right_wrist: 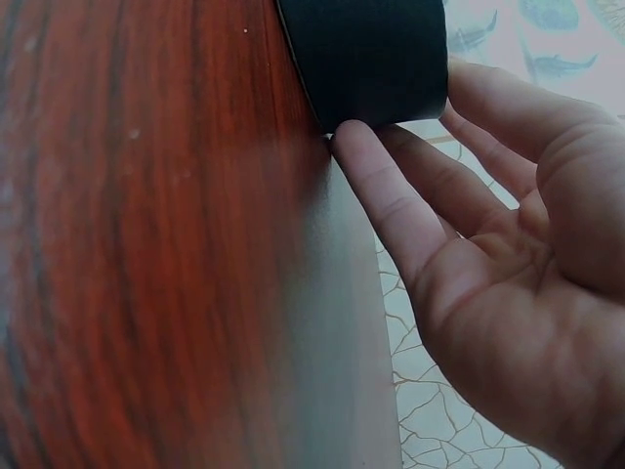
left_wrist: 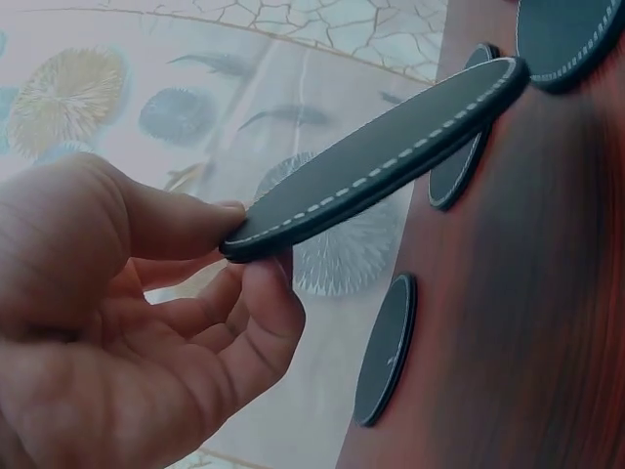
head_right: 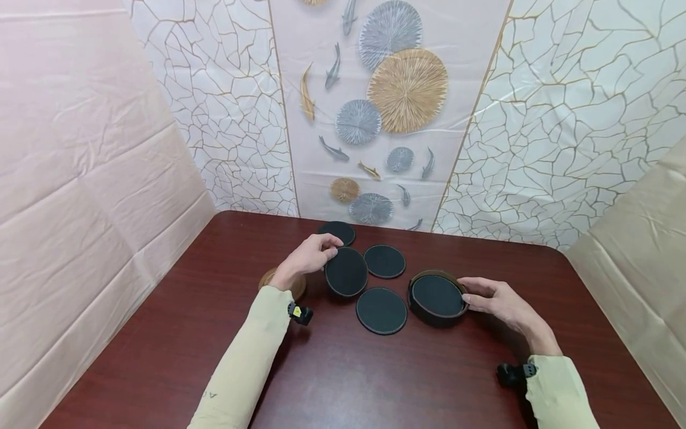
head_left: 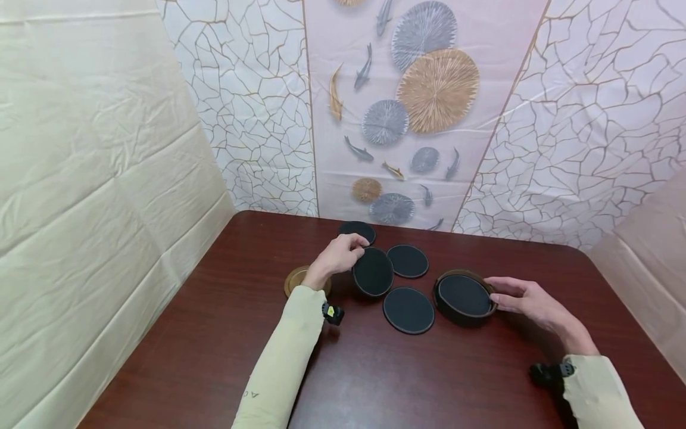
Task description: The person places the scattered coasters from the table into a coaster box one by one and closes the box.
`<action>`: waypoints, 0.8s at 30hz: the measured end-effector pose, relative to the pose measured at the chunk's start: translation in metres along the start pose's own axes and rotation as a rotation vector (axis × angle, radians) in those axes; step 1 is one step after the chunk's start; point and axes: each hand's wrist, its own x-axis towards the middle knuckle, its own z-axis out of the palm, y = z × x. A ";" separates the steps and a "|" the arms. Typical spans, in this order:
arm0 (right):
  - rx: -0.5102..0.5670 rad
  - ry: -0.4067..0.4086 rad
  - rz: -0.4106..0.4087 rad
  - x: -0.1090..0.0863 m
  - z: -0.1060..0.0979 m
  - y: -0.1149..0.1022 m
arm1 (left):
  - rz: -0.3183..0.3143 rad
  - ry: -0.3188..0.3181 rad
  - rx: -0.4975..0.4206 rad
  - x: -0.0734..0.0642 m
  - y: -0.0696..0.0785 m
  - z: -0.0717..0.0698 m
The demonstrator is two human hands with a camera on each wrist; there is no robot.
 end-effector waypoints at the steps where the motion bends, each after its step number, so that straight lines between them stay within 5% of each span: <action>1: 0.004 -0.001 0.002 0.000 0.000 0.000 | 0.001 0.006 -0.016 0.000 0.002 0.001; 12: -0.004 0.004 -0.003 0.000 -0.002 0.001 | -0.026 0.008 -0.234 0.009 0.019 0.023; 24: -0.018 0.004 -0.001 0.000 -0.001 0.001 | -0.039 0.028 -0.364 0.017 0.037 0.047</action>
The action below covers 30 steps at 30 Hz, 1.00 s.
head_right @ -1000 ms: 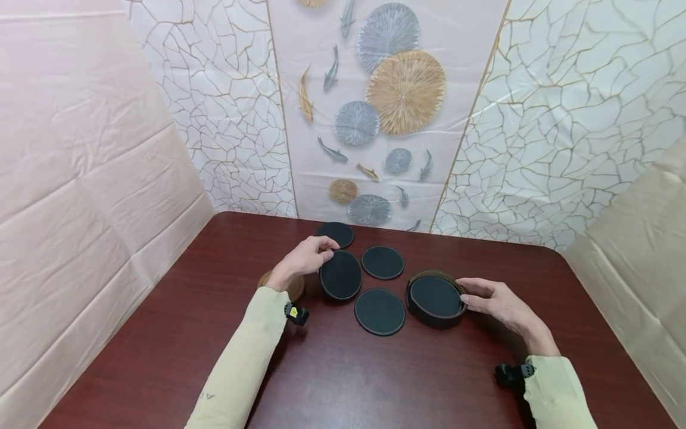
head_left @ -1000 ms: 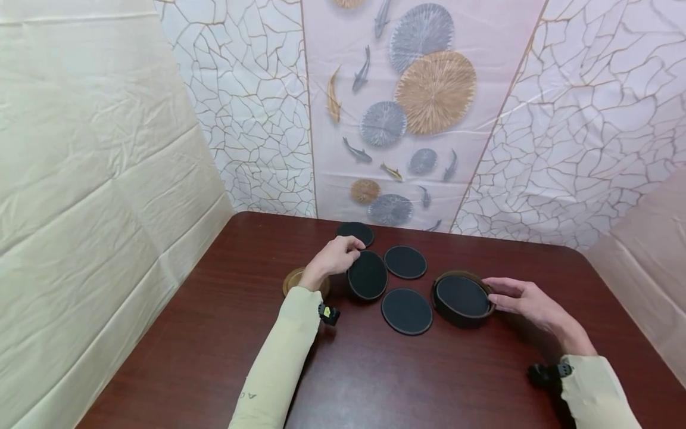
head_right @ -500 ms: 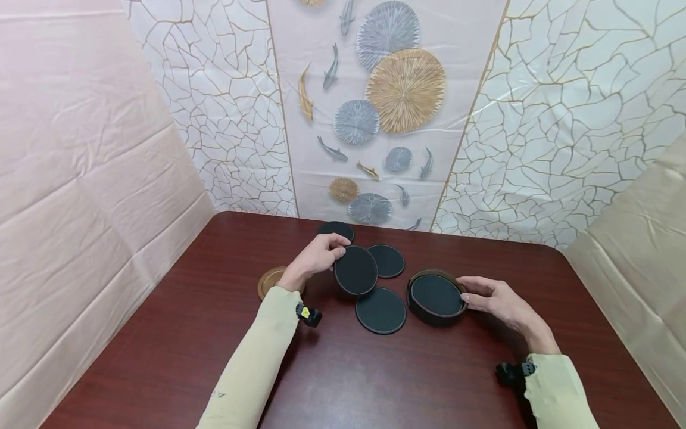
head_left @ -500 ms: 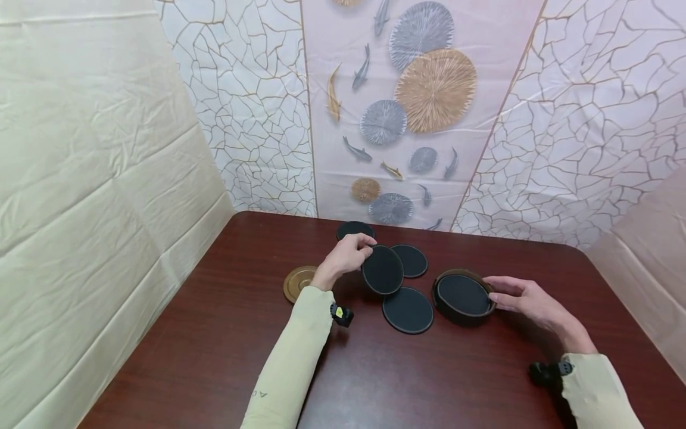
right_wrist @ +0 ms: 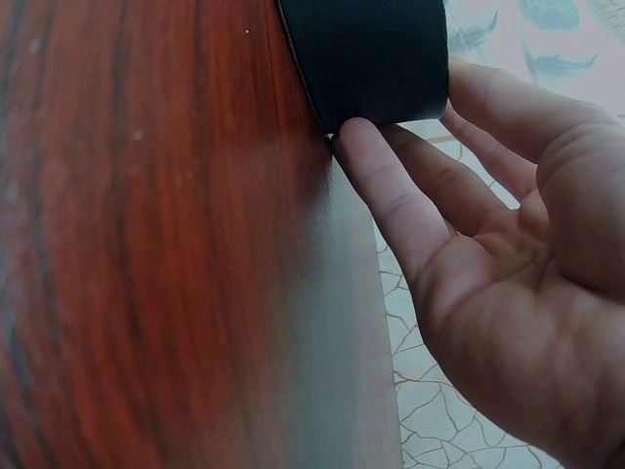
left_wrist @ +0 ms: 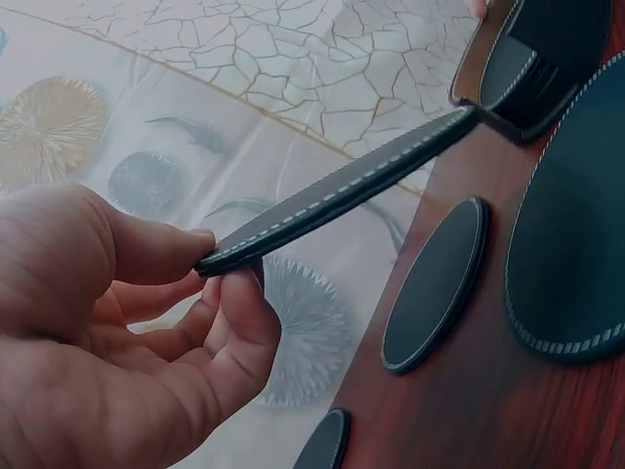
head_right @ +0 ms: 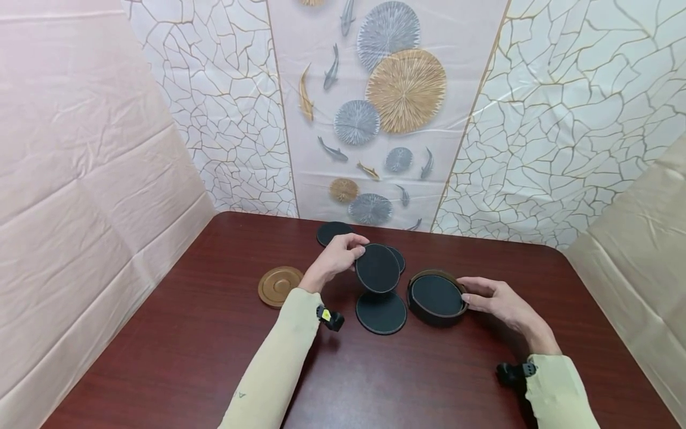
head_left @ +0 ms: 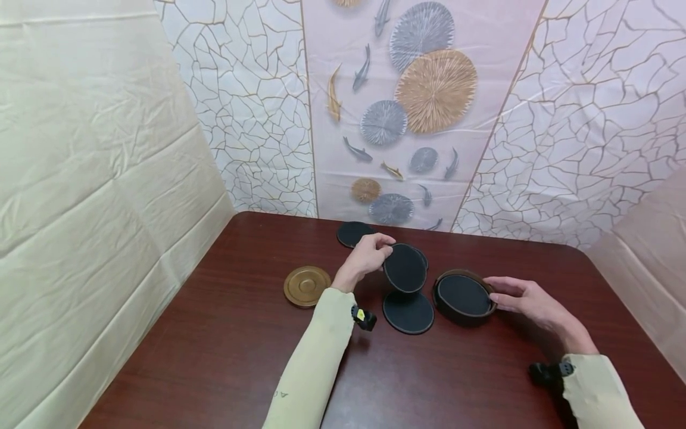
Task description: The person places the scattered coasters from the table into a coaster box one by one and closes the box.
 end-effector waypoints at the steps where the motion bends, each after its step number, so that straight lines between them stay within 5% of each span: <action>1: 0.001 0.000 -0.001 0.000 0.000 0.000 | -0.002 0.005 -0.015 0.001 0.000 0.002; 13: -0.010 0.003 -0.010 0.000 0.000 0.001 | -0.029 0.083 -0.168 0.005 0.001 0.033; 30: -0.011 0.002 -0.002 0.000 0.000 0.000 | -0.070 0.150 -0.244 0.006 -0.003 0.078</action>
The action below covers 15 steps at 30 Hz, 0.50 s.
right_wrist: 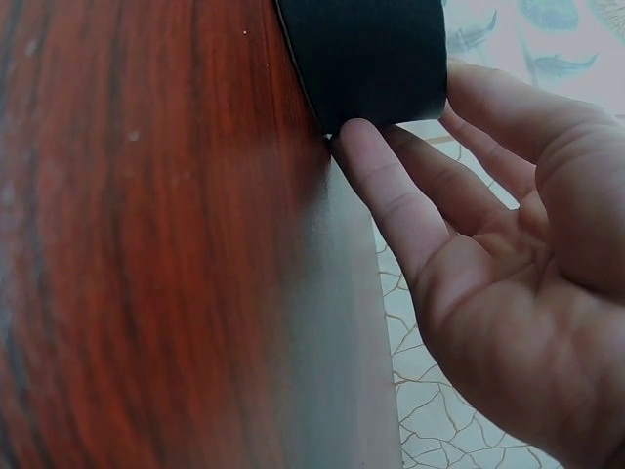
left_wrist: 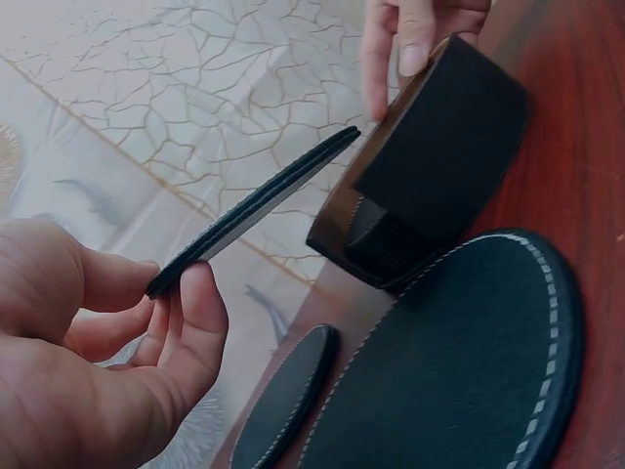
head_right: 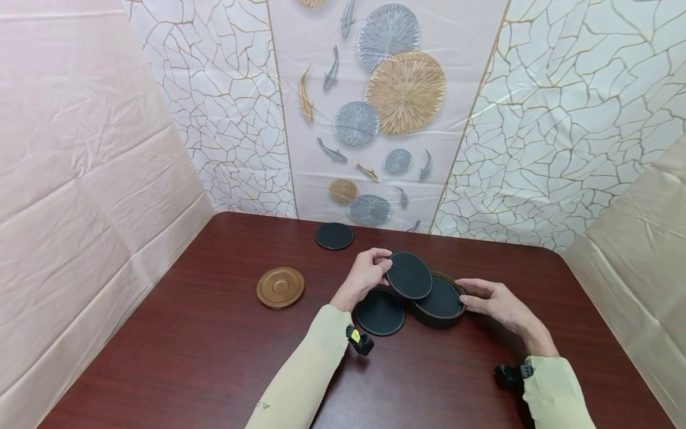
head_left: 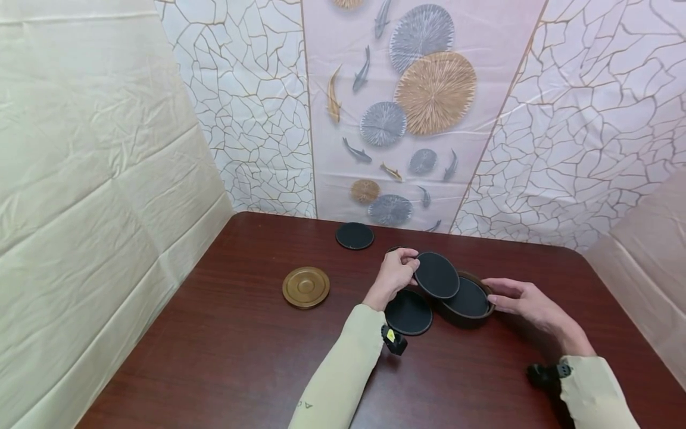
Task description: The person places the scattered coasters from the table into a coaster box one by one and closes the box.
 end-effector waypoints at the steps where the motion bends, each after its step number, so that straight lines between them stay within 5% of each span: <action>1: -0.006 -0.003 0.001 0.000 0.000 0.000 | -0.004 -0.001 -0.002 0.000 -0.001 0.001; 15: -0.024 0.002 0.007 0.000 -0.001 0.000 | -0.003 -0.025 -0.074 -0.002 -0.009 0.015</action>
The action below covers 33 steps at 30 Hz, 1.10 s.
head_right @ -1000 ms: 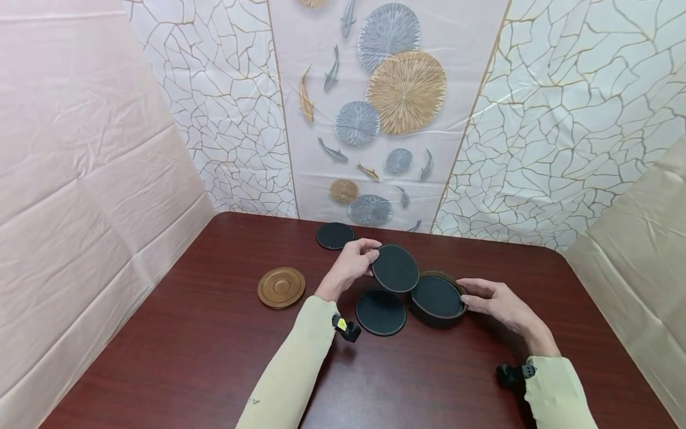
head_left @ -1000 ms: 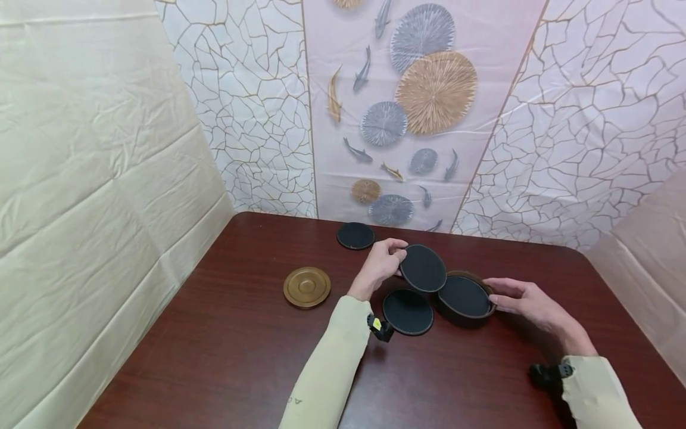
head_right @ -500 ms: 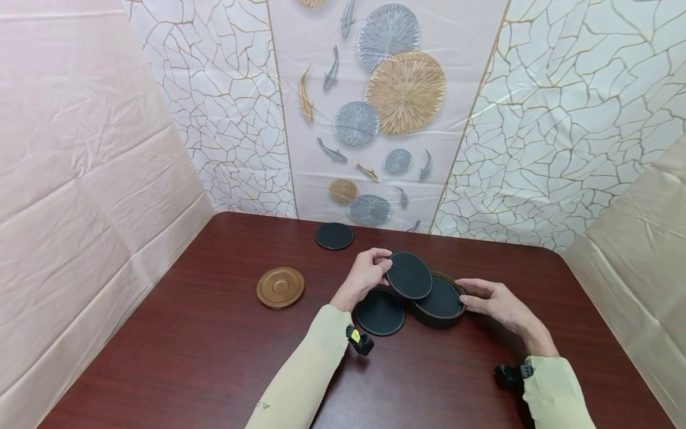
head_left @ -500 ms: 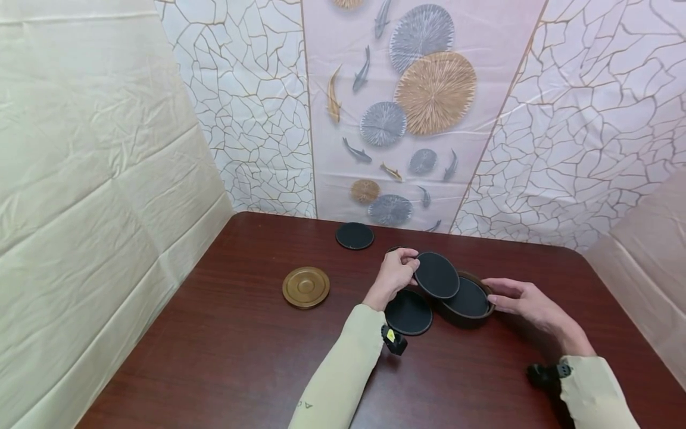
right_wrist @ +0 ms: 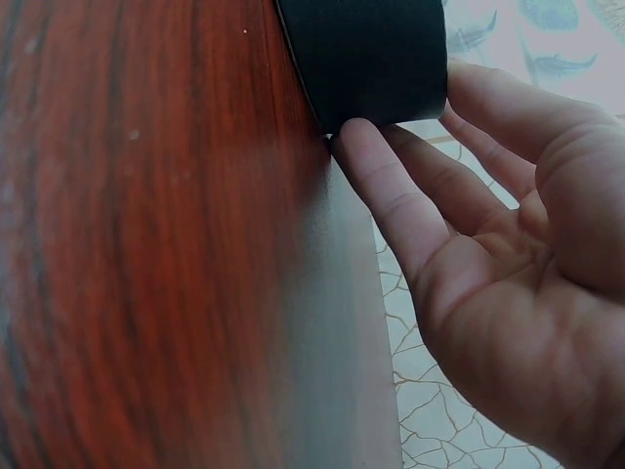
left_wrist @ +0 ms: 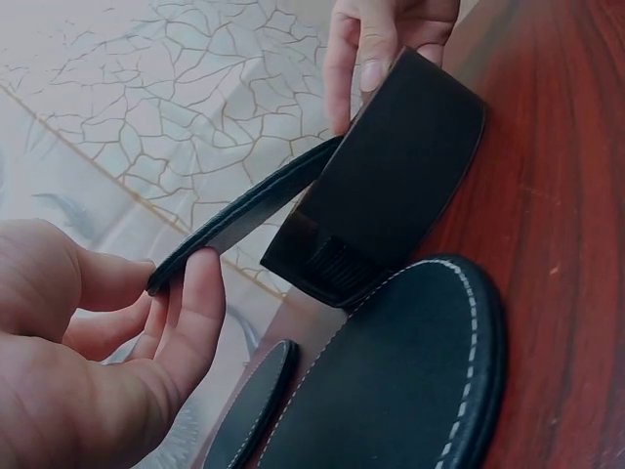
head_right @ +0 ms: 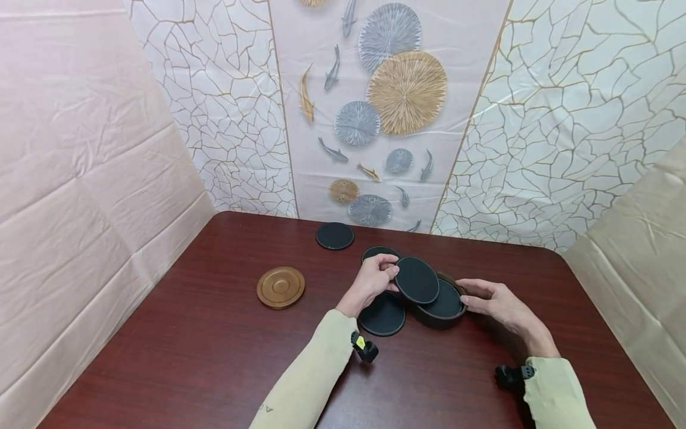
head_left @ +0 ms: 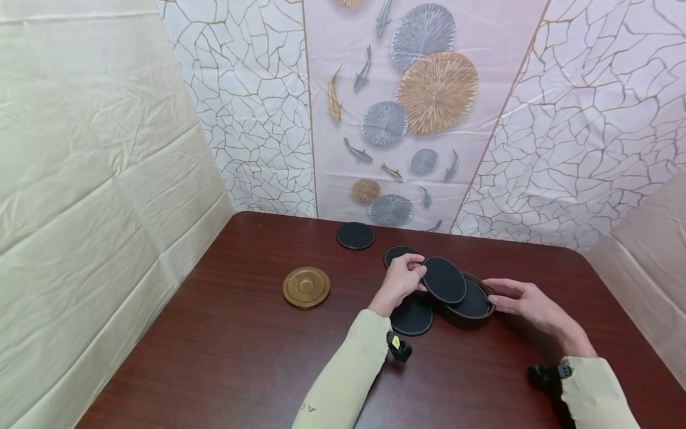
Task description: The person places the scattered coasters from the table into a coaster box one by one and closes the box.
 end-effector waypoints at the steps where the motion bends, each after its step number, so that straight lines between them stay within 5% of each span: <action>1: 0.001 0.001 0.001 0.000 0.000 0.000 | 0.000 -0.001 0.000 0.000 0.000 0.000; 23: -0.021 0.007 -0.001 0.003 0.002 0.002 | 0.011 -0.025 -0.010 -0.006 -0.008 0.019; 33: -0.051 0.010 0.005 0.002 0.001 0.000 | 0.007 0.028 -0.001 -0.009 -0.007 0.034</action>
